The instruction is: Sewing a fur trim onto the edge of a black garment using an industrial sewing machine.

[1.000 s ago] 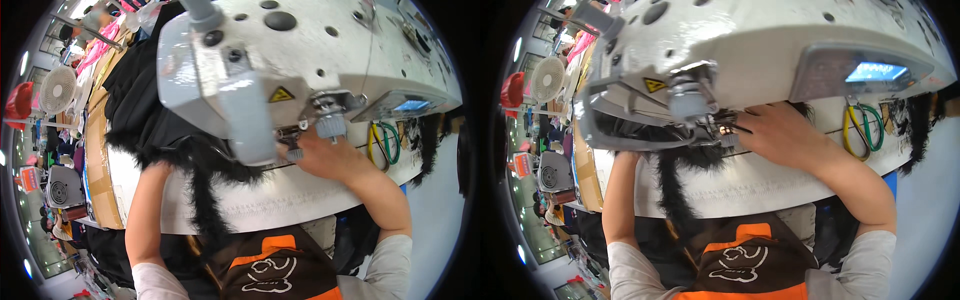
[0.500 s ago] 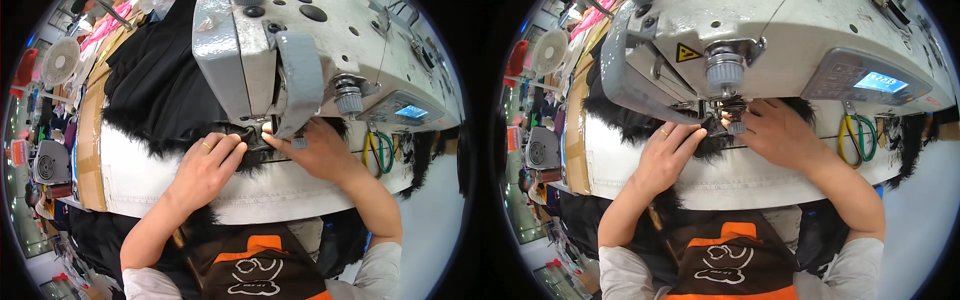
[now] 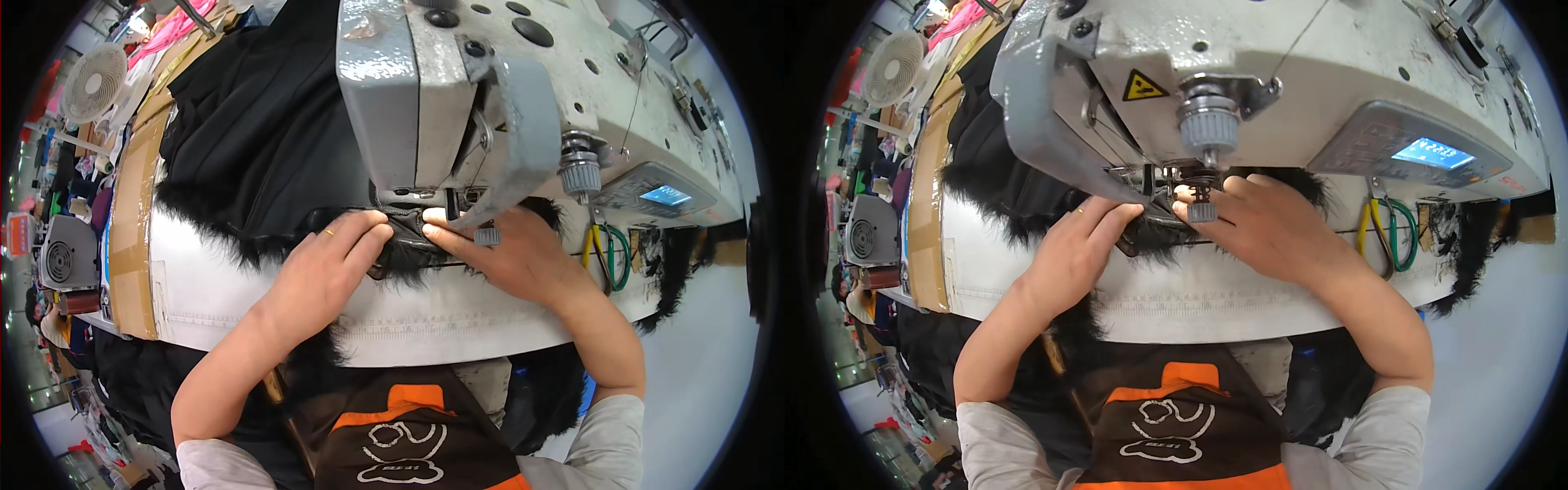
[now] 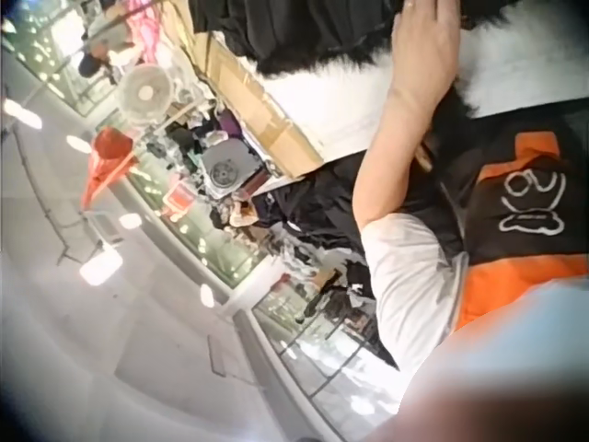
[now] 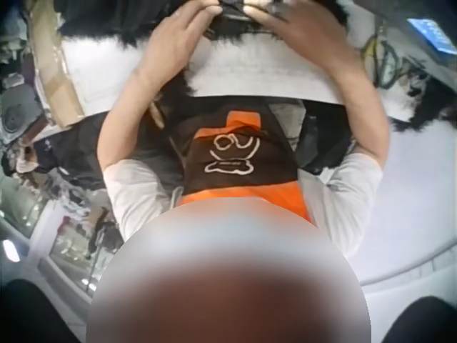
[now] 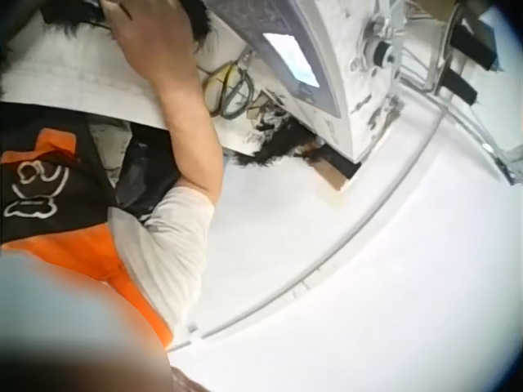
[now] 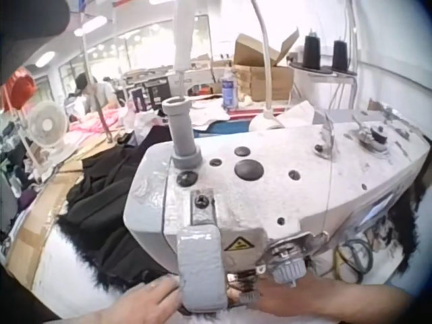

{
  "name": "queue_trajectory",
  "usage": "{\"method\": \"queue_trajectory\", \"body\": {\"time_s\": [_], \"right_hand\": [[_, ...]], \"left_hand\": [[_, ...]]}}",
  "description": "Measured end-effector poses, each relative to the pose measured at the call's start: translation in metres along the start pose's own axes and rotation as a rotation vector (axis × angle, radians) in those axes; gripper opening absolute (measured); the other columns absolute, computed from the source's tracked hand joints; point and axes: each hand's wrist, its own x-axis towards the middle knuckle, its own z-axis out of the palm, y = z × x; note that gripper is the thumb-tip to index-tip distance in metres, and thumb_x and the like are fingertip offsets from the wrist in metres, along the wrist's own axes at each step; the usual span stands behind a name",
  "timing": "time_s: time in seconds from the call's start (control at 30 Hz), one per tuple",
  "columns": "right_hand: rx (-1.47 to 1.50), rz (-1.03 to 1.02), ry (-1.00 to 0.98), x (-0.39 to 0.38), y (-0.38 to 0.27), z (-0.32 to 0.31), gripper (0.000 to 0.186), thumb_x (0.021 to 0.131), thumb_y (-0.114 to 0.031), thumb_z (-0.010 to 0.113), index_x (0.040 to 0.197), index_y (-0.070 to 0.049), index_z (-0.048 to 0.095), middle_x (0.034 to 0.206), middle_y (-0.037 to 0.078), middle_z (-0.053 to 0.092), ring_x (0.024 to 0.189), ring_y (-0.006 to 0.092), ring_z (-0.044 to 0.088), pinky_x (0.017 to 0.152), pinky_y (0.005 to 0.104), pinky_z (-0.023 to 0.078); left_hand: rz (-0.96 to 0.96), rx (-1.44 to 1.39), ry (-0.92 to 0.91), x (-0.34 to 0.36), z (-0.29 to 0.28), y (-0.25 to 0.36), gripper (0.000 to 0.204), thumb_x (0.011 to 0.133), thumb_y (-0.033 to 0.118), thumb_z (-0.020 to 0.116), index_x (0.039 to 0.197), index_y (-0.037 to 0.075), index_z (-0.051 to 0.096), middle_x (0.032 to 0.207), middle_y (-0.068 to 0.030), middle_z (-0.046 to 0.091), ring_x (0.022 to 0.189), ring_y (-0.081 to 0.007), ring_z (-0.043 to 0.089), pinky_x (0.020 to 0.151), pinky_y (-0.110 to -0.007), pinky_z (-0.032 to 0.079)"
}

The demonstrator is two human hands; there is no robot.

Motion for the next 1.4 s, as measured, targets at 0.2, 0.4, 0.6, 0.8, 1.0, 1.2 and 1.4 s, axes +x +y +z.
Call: {"method": "queue_trajectory", "body": {"time_s": [0.2, 0.4, 0.6, 0.8, 1.0, 1.2, 1.4], "right_hand": [[0.281, 0.427, -0.004, 0.007, 0.004, 0.009, 0.012, 0.089, -0.015, 0.058, 0.089, -0.006, 0.067, 0.086, 0.013, 0.066, 0.080, 0.0348, 0.066, 0.068, 0.0488, 0.052], [0.078, 0.154, 0.071, 0.004, 0.004, 0.013, 0.011, 0.081, -0.013, 0.063, 0.084, -0.005, 0.070, 0.096, 0.008, 0.066, 0.096, 0.0287, 0.064, 0.080, 0.0443, 0.053], [0.006, 0.031, 0.027, 0.005, 0.007, 0.007, 0.013, 0.076, -0.014, 0.066, 0.082, -0.004, 0.073, 0.098, 0.004, 0.066, 0.097, 0.0243, 0.061, 0.085, 0.0414, 0.052], [0.130, 0.262, -0.168, 0.009, -0.009, 0.000, 0.033, 0.099, -0.019, 0.058, 0.128, -0.029, 0.071, 0.114, 0.009, 0.071, 0.106, 0.0307, 0.066, 0.088, 0.0437, 0.052], [-0.093, 0.221, 0.016, 0.011, -0.025, 0.001, 0.013, 0.081, -0.014, 0.064, 0.089, -0.009, 0.073, 0.093, 0.005, 0.061, 0.095, 0.0258, 0.060, 0.074, 0.0406, 0.053], [-0.066, 0.279, 0.016, -0.002, -0.005, -0.001, 0.026, 0.080, -0.012, 0.065, 0.105, -0.014, 0.071, 0.107, 0.004, 0.062, 0.096, 0.0251, 0.061, 0.072, 0.0379, 0.054], [-0.078, 0.254, 0.005, -0.006, -0.001, -0.007, 0.033, 0.078, -0.012, 0.065, 0.111, -0.016, 0.070, 0.111, 0.000, 0.062, 0.098, 0.0231, 0.061, 0.073, 0.0370, 0.054]], "left_hand": [[-0.062, -0.057, -0.059, 0.031, -0.007, -0.027, 0.029, 0.087, -0.001, 0.053, 0.116, 0.003, 0.056, 0.135, -0.0151, 0.057, 0.105, -0.0379, 0.062, 0.090, -0.046, 0.052], [0.112, 0.198, 0.037, 0.013, 0.001, -0.007, 0.035, 0.086, 0.007, 0.060, 0.120, 0.001, 0.059, 0.128, -0.0137, 0.060, 0.119, -0.0331, 0.060, 0.090, -0.038, 0.055], [0.333, 0.201, 0.080, 0.015, -0.001, -0.013, 0.028, 0.082, 0.006, 0.063, 0.108, -0.004, 0.063, 0.129, -0.0184, 0.059, 0.122, -0.0335, 0.059, 0.096, -0.040, 0.055], [0.114, 0.232, 0.037, 0.003, -0.005, -0.007, 0.027, 0.080, 0.007, 0.065, 0.106, 0.001, 0.062, 0.125, -0.0121, 0.065, 0.111, -0.0246, 0.068, 0.085, -0.032, 0.058], [0.182, 0.272, 0.178, 0.008, 0.005, -0.007, 0.030, 0.080, 0.007, 0.064, 0.109, 0.001, 0.065, 0.103, -0.0085, 0.068, 0.087, -0.0233, 0.069, 0.073, -0.032, 0.057], [0.192, 0.334, 0.110, 0.022, 0.004, -0.009, 0.021, 0.081, 0.011, 0.066, 0.101, 0.006, 0.059, 0.110, -0.0065, 0.065, 0.098, -0.0195, 0.069, 0.080, -0.031, 0.058], [0.229, 0.322, 0.148, 0.026, 0.009, -0.016, 0.019, 0.083, 0.013, 0.065, 0.100, 0.009, 0.059, 0.109, -0.0068, 0.065, 0.100, -0.0201, 0.069, 0.082, -0.032, 0.057]]}}
